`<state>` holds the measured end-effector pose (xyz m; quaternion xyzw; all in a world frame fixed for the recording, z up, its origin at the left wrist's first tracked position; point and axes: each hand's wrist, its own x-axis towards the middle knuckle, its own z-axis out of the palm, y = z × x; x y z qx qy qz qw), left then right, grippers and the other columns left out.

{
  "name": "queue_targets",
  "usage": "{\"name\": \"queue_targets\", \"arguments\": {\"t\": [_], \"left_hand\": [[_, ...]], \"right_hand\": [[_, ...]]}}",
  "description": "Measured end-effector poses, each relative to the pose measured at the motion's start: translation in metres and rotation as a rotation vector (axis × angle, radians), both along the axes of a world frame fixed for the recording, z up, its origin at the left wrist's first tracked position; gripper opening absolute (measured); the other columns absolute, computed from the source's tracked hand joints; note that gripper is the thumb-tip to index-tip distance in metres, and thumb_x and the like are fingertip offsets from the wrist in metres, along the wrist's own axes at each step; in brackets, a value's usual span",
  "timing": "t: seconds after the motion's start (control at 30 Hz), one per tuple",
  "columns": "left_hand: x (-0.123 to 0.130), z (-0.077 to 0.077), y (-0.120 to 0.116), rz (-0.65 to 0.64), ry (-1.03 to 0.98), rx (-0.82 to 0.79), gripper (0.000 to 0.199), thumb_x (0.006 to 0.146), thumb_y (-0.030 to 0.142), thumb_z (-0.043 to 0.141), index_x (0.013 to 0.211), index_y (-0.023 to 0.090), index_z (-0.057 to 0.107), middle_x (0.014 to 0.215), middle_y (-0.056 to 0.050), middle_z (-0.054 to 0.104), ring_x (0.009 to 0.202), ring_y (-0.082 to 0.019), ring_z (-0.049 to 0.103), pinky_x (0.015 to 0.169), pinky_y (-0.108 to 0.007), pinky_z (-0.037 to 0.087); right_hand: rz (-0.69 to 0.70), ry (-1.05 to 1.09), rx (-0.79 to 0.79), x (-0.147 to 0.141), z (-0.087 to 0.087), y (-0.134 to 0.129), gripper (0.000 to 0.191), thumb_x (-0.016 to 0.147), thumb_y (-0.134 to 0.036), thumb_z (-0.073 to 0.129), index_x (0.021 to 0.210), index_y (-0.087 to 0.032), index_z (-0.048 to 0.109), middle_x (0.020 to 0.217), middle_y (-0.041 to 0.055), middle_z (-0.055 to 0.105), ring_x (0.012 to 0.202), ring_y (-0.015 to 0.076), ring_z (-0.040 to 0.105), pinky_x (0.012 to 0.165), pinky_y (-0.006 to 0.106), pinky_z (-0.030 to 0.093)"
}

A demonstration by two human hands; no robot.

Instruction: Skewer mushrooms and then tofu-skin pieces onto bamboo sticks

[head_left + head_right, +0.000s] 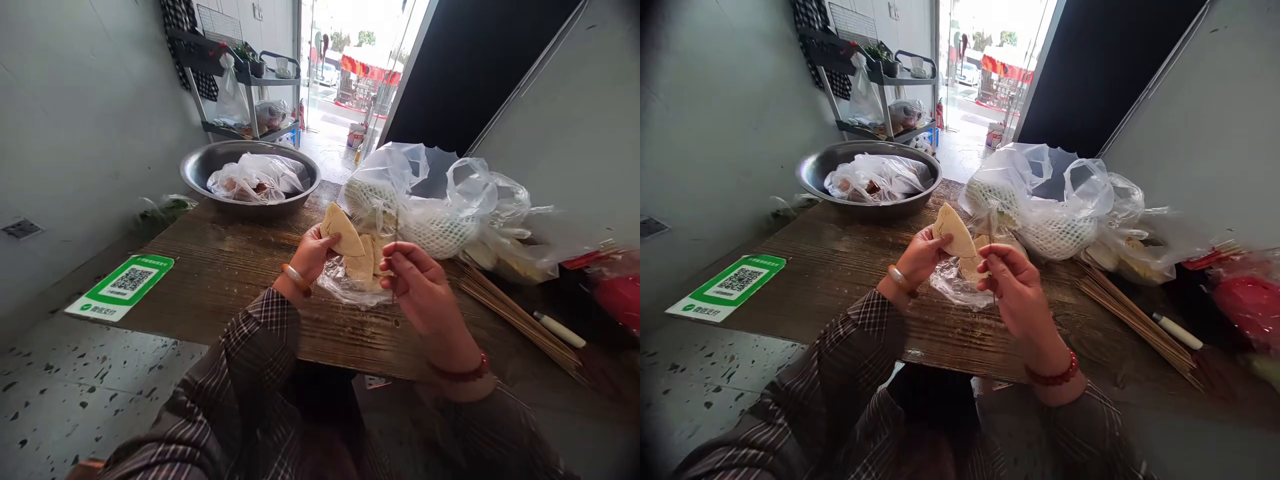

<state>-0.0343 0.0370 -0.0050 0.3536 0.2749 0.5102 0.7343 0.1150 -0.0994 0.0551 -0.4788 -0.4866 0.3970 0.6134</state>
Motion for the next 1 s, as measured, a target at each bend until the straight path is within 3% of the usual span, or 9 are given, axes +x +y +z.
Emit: {"name": "queue_targets", "arguments": {"t": [0.07, 0.17, 0.33, 0.43, 0.7, 1.0], "left_hand": [[0.0, 0.0, -0.001, 0.047, 0.004, 0.033, 0.048, 0.058, 0.021, 0.088, 0.096, 0.015, 0.059, 0.088, -0.002, 0.069, 0.077, -0.015, 0.066, 0.067, -0.029, 0.058], [0.001, 0.001, -0.001, 0.081, 0.023, 0.049, 0.05, 0.057, 0.023, 0.089, 0.094, 0.016, 0.056, 0.085, 0.0, 0.067, 0.075, -0.014, 0.064, 0.066, -0.027, 0.056], [0.002, 0.001, -0.002, 0.091, 0.125, 0.05, 0.047, 0.058, 0.024, 0.088, 0.092, 0.017, 0.056, 0.081, 0.001, 0.064, 0.072, -0.013, 0.061, 0.064, -0.026, 0.053], [0.002, 0.002, -0.003, 0.112, 0.142, 0.079, 0.044, 0.061, 0.023, 0.085, 0.093, 0.017, 0.056, 0.084, 0.001, 0.064, 0.074, -0.013, 0.061, 0.067, -0.025, 0.053], [-0.002, 0.004, -0.003, 0.214, 0.24, 0.164, 0.039, 0.067, 0.025, 0.08, 0.097, 0.019, 0.056, 0.092, -0.001, 0.066, 0.083, -0.014, 0.062, 0.075, -0.026, 0.051], [0.0, 0.007, -0.007, 0.192, 0.231, 0.206, 0.037, 0.07, 0.024, 0.079, 0.099, 0.019, 0.057, 0.095, -0.001, 0.066, 0.086, -0.014, 0.063, 0.08, -0.027, 0.052]], "right_hand": [[0.106, 0.019, -0.076, -0.006, -0.013, 0.011, 0.024, 0.085, -0.045, 0.07, 0.094, -0.023, 0.07, 0.083, 0.0003, 0.062, 0.071, 0.0125, 0.058, 0.059, 0.025, 0.054], [0.189, -0.125, -0.125, -0.005, -0.036, 0.027, 0.026, 0.085, -0.043, 0.068, 0.092, -0.019, 0.071, 0.068, -0.0022, 0.057, 0.059, 0.0104, 0.053, 0.057, 0.024, 0.051], [0.113, -0.414, -0.029, 0.007, -0.058, 0.035, 0.032, 0.084, -0.03, 0.061, 0.11, -0.015, 0.073, 0.066, -0.0027, 0.056, 0.055, 0.0093, 0.045, 0.051, 0.023, 0.038], [0.123, -0.467, 0.014, 0.013, -0.062, 0.031, 0.039, 0.083, -0.024, 0.056, 0.117, -0.015, 0.073, 0.067, -0.0024, 0.057, 0.056, 0.0098, 0.045, 0.053, 0.024, 0.038], [0.071, -0.45, -0.068, 0.019, -0.063, 0.029, 0.039, 0.083, -0.024, 0.054, 0.113, -0.013, 0.077, 0.061, -0.0019, 0.06, 0.052, 0.0102, 0.043, 0.053, 0.025, 0.038], [0.081, -0.458, -0.069, 0.016, -0.067, 0.03, 0.038, 0.085, -0.027, 0.055, 0.112, -0.013, 0.078, 0.075, 0.0033, 0.073, 0.057, 0.0118, 0.051, 0.056, 0.026, 0.043]]}}
